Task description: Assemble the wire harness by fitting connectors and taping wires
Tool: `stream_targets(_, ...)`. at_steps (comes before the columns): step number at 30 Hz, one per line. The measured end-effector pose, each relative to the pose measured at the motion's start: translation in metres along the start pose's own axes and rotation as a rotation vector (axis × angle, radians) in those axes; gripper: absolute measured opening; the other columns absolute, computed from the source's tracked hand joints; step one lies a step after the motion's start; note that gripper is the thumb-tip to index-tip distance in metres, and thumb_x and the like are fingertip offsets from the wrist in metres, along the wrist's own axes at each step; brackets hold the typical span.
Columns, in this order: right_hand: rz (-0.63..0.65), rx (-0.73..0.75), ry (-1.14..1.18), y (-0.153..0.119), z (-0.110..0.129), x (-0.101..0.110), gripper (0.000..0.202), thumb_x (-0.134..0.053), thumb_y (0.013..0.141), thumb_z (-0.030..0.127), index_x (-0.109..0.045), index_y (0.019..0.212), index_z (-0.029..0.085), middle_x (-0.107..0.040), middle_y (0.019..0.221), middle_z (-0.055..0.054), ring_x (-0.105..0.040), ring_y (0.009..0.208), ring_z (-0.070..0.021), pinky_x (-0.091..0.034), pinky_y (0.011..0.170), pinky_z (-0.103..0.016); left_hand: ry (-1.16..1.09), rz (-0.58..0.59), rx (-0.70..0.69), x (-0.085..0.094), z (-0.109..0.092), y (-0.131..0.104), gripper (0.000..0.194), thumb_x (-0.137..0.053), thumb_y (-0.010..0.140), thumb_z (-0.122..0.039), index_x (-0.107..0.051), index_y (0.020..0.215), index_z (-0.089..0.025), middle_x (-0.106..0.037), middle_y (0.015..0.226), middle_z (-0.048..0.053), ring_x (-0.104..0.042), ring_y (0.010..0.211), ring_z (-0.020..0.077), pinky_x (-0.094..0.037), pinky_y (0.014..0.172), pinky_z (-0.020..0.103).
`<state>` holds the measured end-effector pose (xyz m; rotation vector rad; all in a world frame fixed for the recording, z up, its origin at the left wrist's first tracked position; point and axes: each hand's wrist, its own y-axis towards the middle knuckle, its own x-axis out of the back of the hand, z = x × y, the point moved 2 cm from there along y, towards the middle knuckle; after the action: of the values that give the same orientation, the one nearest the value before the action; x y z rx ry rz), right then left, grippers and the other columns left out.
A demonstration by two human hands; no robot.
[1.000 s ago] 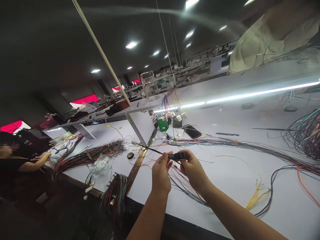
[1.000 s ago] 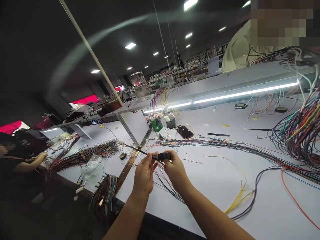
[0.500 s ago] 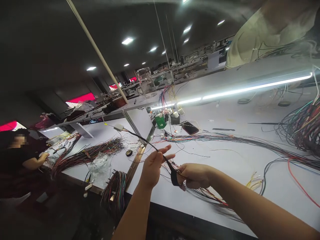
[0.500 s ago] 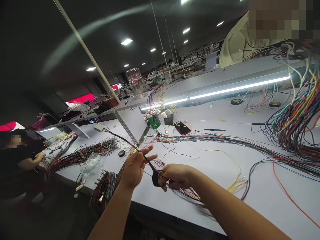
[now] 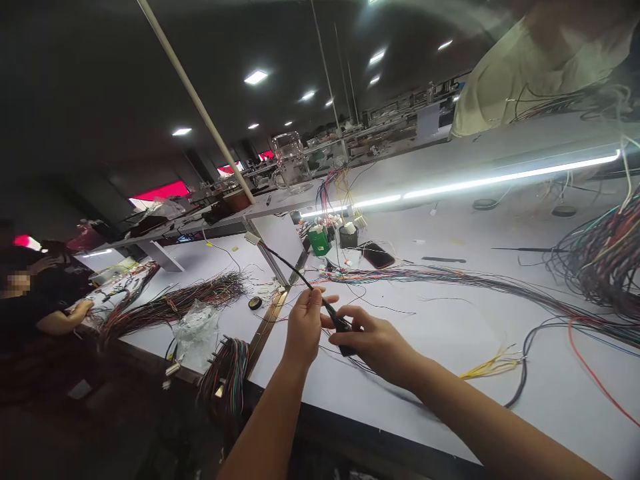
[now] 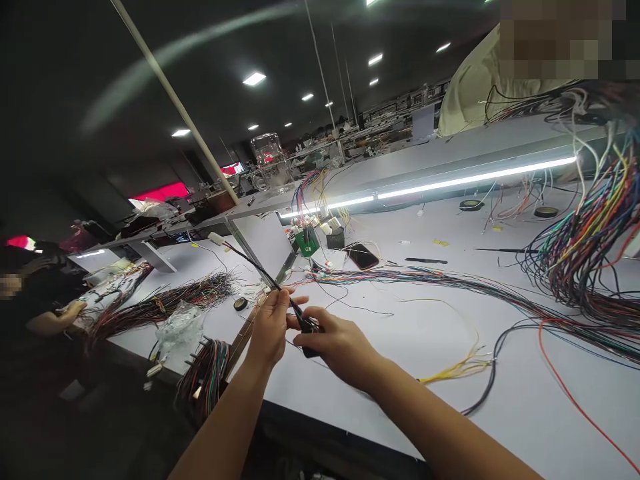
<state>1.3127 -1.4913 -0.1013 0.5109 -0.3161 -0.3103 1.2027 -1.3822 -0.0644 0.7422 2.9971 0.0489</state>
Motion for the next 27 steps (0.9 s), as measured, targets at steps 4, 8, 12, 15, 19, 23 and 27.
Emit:
stream_targets(4,-0.277,-0.32,0.282,0.0,-0.025,-0.012,0.025,-0.051,0.077,0.021,-0.059,0.101,0.026,-0.059,0.087,-0.002,-0.049,0.061,-0.0113,-0.042,0.056,-0.026,-0.287,-0.081,0.105,0.004,0.017,0.004,0.039,-0.064,0.078,-0.048,-0.061,0.102,-0.018,-0.071,0.098,0.01,-0.068,0.079,0.0169,-0.049,0.072,0.029)
stream_targets(8,-0.409,-0.528,0.539,0.005,-0.041,-0.027,0.03,-0.053,0.076,0.029,-0.05,0.105,0.022,-0.058,0.077,0.001,-0.044,0.054,-0.0091,-0.037,0.051,-0.023,-0.429,-0.139,0.249,-0.002,0.038,-0.003,0.044,-0.064,0.077,-0.052,-0.062,0.104,-0.018,-0.068,0.108,0.012,-0.062,0.103,0.0217,-0.048,0.076,0.029)
stream_targets(12,-0.379,-0.426,0.418,0.008,-0.037,-0.033,0.026,-0.054,0.074,0.028,-0.053,0.099,0.021,-0.058,0.079,0.001,-0.045,0.057,-0.0095,-0.038,0.054,-0.023,-0.395,-0.116,0.225,-0.009,0.051,-0.009,0.034,-0.069,0.076,-0.041,-0.065,0.094,-0.012,-0.069,0.1,0.013,-0.065,0.095,0.0214,-0.049,0.082,0.032)
stream_targets(15,-0.252,-0.575,0.438,0.004,-0.038,-0.029,0.024,-0.047,0.076,0.029,-0.05,0.099,0.021,-0.049,0.06,0.005,-0.042,0.05,-0.0096,-0.033,0.047,-0.022,-0.406,-0.065,0.152,-0.007,0.051,-0.008,0.029,-0.067,0.079,-0.035,-0.067,0.091,-0.01,-0.07,0.097,0.014,-0.065,0.098,0.0225,-0.045,0.094,0.037)
stream_targets(19,-0.013,-0.835,0.492,-0.003,-0.049,-0.016,0.011,-0.044,0.072,0.026,-0.048,0.08,0.018,-0.044,0.059,0.006,-0.034,0.038,-0.0048,-0.018,0.036,-0.019,-0.365,0.041,0.03,0.0,0.04,-0.005,0.028,-0.062,0.083,-0.036,-0.067,0.095,-0.011,-0.07,0.1,0.013,-0.061,0.106,0.0248,-0.041,0.1,0.042)
stream_targets(23,0.425,-1.046,0.487,-0.007,-0.06,-0.005,0.007,-0.054,0.055,0.012,-0.052,0.062,0.015,-0.048,0.053,0.004,-0.028,0.031,-0.0031,-0.012,0.03,-0.019,-0.207,0.226,-0.03,0.0,0.019,-0.009,0.035,-0.06,0.083,-0.042,-0.064,0.102,-0.013,-0.066,0.112,0.014,-0.067,0.095,0.0256,-0.046,0.093,0.043)
stream_targets(27,0.628,-1.085,0.509,-0.008,-0.058,0.009,0.015,-0.059,0.058,0.011,-0.06,0.072,0.015,-0.057,0.065,0.001,-0.03,0.032,-0.0012,-0.017,0.03,-0.017,0.104,0.272,-0.005,-0.004,0.005,-0.013,0.041,-0.054,0.084,-0.05,-0.059,0.107,-0.015,-0.069,0.104,0.014,-0.069,0.061,0.0181,-0.054,0.071,0.036)
